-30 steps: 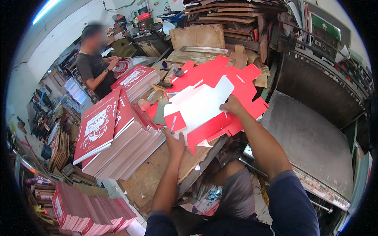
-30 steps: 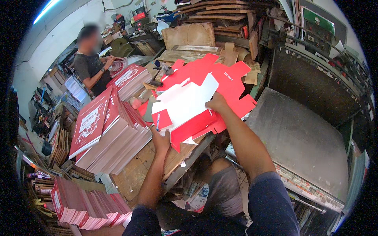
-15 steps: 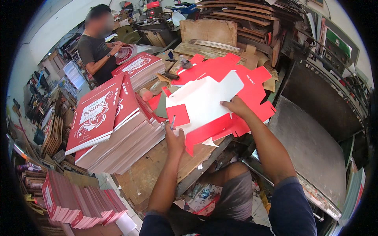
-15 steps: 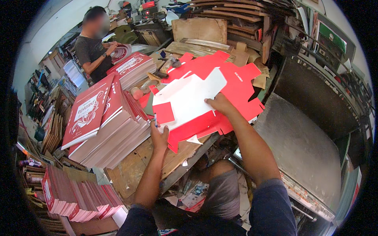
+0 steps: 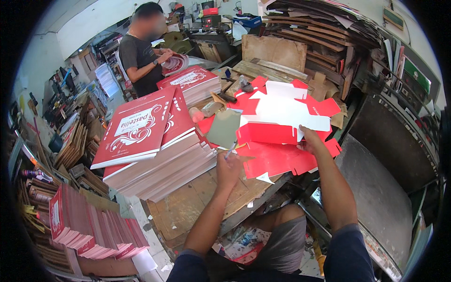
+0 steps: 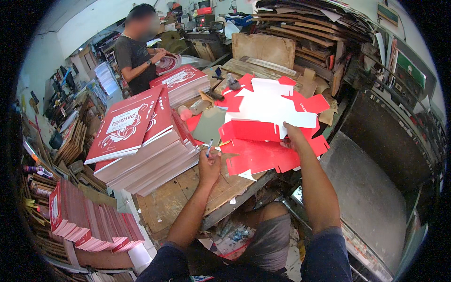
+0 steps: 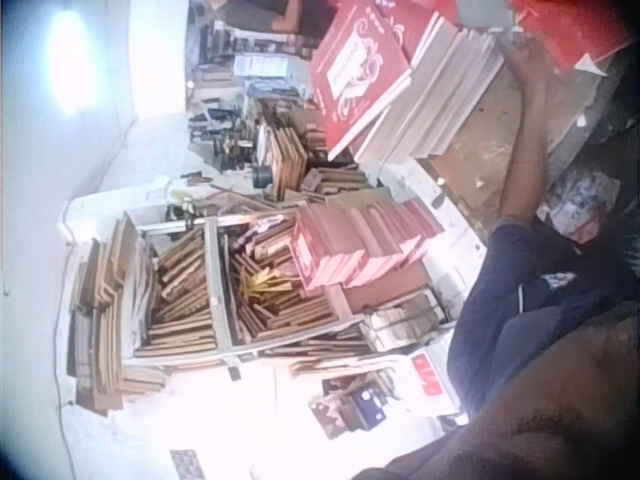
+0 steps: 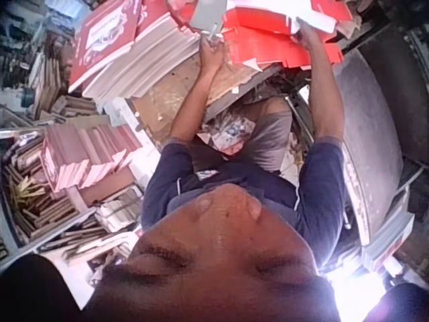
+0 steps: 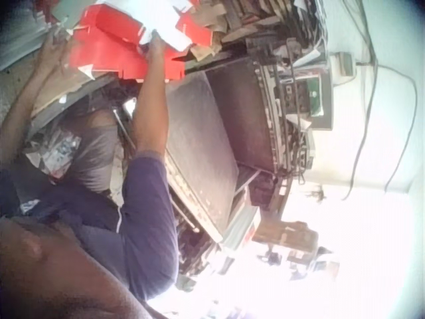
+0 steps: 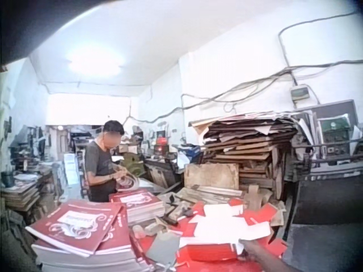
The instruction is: The person removes excess cardboard pieces from pre-cut red box templates using a small blue tool.
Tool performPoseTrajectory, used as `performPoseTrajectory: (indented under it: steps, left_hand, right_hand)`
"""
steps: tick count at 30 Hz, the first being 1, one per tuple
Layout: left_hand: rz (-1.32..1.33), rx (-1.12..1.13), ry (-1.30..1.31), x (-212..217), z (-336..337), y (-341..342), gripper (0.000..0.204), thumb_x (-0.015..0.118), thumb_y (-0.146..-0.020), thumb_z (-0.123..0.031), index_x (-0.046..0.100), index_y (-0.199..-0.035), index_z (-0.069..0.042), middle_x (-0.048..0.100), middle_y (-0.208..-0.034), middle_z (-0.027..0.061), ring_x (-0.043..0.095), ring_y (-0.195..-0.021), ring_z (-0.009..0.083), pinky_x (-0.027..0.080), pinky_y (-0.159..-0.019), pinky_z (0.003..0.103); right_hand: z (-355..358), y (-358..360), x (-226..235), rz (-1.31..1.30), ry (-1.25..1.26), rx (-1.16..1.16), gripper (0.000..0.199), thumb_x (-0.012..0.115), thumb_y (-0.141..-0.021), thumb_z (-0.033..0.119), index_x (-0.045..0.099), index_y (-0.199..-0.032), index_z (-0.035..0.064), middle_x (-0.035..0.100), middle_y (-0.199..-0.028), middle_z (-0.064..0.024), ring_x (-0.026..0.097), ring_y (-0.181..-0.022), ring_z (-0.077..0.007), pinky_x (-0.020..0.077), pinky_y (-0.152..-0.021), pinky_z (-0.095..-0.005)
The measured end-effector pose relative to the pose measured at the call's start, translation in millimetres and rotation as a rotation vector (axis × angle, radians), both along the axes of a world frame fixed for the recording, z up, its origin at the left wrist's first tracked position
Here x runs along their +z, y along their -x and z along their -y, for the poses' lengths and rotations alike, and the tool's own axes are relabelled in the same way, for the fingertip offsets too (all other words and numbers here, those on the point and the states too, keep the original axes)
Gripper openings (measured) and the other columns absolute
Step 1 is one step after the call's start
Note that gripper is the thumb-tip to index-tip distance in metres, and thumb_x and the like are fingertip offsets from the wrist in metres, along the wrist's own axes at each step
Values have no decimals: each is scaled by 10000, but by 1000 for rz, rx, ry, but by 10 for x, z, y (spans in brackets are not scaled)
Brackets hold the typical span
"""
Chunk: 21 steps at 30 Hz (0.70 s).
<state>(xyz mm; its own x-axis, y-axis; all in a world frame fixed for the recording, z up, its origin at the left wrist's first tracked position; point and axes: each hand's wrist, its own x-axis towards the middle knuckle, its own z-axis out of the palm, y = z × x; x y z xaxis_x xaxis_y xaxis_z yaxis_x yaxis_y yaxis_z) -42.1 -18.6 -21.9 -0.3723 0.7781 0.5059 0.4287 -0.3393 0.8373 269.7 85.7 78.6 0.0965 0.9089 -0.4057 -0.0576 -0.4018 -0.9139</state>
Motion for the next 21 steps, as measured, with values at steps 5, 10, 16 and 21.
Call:
performPoseTrajectory:
  steps: [5,10,16,21]
  left_hand:
    - [-44,-60,40,55,123,-114,234,658,-931,-212,483,-860,-73,541,-717,-1,492,-589,50,398,-501,232]
    - [112,-150,230,144,202,-74,338,622,-936,-332,518,-828,-28,530,-638,61,499,-601,164,429,-572,339]
    - [356,-222,210,291,417,-446,379,579,-967,-429,549,-834,-76,518,-665,-13,478,-575,94,396,-516,281]
    - [71,34,301,397,1526,-35,424,550,-969,-475,533,-822,-78,511,-689,-2,496,-635,101,415,-587,272]
  right_hand:
    - [17,-175,-155,141,-45,17,354,564,-949,429,525,-789,116,445,-589,22,434,-473,-126,472,-461,-300]
    - [-95,-119,-213,-1,-311,-197,284,568,-947,373,547,-923,91,472,-601,-1,505,-493,-150,497,-449,-323]
    - [-746,-741,-687,385,-597,-655,721,691,-814,352,446,-1347,-67,618,-1105,-214,658,-765,-252,549,-565,-366]
    - [-105,-31,-40,405,-582,-429,732,609,-771,313,405,-1377,-41,415,-1346,-334,495,-1205,-450,412,-1042,-465]
